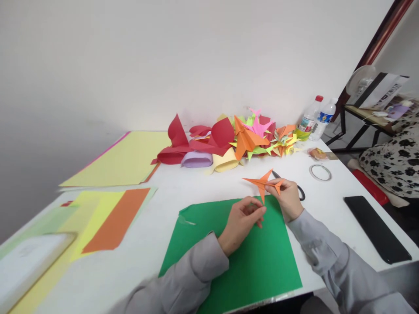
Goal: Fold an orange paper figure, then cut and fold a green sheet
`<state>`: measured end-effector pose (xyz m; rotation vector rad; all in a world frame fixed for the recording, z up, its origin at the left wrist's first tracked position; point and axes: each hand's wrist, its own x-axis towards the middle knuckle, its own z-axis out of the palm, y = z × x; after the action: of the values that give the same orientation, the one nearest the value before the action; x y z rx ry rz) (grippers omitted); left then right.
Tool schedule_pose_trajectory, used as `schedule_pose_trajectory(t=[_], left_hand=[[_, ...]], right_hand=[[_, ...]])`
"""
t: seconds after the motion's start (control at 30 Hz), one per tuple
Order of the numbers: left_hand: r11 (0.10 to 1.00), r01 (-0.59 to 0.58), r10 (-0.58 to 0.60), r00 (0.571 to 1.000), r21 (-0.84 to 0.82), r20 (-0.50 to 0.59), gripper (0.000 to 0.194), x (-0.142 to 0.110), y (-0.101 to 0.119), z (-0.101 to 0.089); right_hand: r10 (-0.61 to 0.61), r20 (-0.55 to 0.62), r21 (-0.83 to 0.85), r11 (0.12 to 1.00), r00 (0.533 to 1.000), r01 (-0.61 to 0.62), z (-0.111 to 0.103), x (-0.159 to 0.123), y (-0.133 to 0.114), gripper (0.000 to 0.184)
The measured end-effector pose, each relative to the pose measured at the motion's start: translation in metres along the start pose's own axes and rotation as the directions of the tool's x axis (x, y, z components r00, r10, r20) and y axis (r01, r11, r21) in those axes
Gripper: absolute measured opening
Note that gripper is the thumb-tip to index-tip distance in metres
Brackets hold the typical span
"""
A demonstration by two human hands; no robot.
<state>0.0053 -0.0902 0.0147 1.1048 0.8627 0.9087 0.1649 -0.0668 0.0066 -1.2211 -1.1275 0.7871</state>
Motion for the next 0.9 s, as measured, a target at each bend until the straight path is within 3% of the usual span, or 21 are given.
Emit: schedule_pose_trajectory(t=[0.13,0.23,0.37,0.6,0.8,0.9], left_hand=[[0.975,0.193,-0.192,0.981,-0.115,0.013,0.037,-0.004,-0.003,0.006],[0.951,0.237,-0.242,0.97,-0.2,0.0,0.042,-0.004,-0.003,0.007],[0.946,0.225,-0.238,0.971,-0.234,-0.027,0.041,-0.002,-0.003,0.006],[0.969,0.185,-0.196,0.979,-0.164,-0.052,0.037,-0.005,-0.005,0.006],[0.969,0.198,-0.201,0.98,-0.15,-0.007,0.037,-0.005,-0.005,0.005],[0.969,0.115,-0.135,0.988,-0.22,-0.077,0.033,0.004,-0.003,-0.004]], right_hand=[[-0.009,-0.019,0.004,1.0,1.0,0.01,0.002,-0.003,-0.002,0.022],[-0.036,-0.002,-0.011,0.999,0.999,0.036,0.004,-0.005,-0.004,0.02],[-0.033,0.024,-0.004,0.999,0.999,0.033,0.005,-0.007,-0.006,0.02],[0.074,0.034,0.118,0.99,0.997,-0.078,0.004,-0.004,-0.007,0.029],[0.149,0.011,0.242,0.959,0.989,-0.147,0.002,0.0,-0.003,0.029],[0.155,0.063,0.288,0.943,0.986,-0.167,0.0,0.001,-0.004,0.027]])
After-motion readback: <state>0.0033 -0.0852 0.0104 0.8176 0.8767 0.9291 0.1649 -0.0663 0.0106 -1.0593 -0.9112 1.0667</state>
